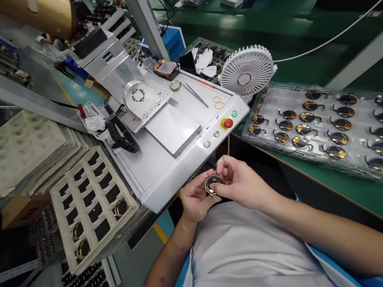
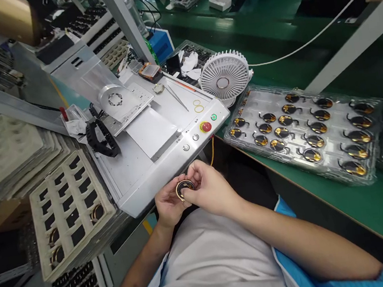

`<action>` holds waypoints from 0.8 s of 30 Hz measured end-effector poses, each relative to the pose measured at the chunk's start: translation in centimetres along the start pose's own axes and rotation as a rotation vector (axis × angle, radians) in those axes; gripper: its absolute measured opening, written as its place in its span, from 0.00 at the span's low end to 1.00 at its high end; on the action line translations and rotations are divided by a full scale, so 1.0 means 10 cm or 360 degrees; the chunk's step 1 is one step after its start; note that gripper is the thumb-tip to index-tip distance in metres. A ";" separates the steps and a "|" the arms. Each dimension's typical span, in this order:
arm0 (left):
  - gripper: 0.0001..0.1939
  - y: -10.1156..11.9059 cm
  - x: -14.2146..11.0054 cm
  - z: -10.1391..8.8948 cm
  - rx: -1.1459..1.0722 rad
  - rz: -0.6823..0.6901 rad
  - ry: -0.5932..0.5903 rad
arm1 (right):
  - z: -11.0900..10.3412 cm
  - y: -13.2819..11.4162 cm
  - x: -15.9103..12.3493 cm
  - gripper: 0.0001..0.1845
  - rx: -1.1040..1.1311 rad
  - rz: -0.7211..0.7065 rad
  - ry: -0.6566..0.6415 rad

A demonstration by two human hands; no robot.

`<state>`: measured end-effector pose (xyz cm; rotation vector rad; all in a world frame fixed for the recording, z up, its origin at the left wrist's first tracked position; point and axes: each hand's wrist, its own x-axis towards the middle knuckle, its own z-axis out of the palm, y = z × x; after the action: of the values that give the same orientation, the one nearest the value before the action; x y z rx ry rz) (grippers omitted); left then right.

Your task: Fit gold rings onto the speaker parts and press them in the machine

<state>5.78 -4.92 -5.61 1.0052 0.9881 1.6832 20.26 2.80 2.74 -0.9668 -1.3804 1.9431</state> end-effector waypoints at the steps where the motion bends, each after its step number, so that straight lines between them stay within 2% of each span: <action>1: 0.32 0.01 0.00 0.01 0.0008 0.0009 -0.0008 | 0.00 0.00 0.00 0.16 0.0003 0.0008 -0.0005; 6: 0.31 0.02 0.01 0.01 -0.0026 0.0035 -0.0046 | -0.02 0.02 0.02 0.16 0.0065 0.0048 -0.0040; 12: 0.31 -0.03 0.01 -0.02 0.0012 -0.0044 0.0009 | -0.04 0.01 0.04 0.19 0.0172 0.0109 -0.0098; 19: 0.31 -0.07 0.02 -0.02 -0.0064 -0.0021 0.0030 | -0.08 0.06 0.08 0.21 0.0213 0.0132 -0.0128; 24: 0.30 -0.10 0.01 -0.05 -0.0045 0.0040 0.0068 | -0.12 0.08 0.09 0.26 0.0049 0.0364 -0.0146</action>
<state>5.61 -4.69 -6.69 0.9701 0.9807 1.7411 20.69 3.93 1.48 -1.0728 -1.3342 2.1951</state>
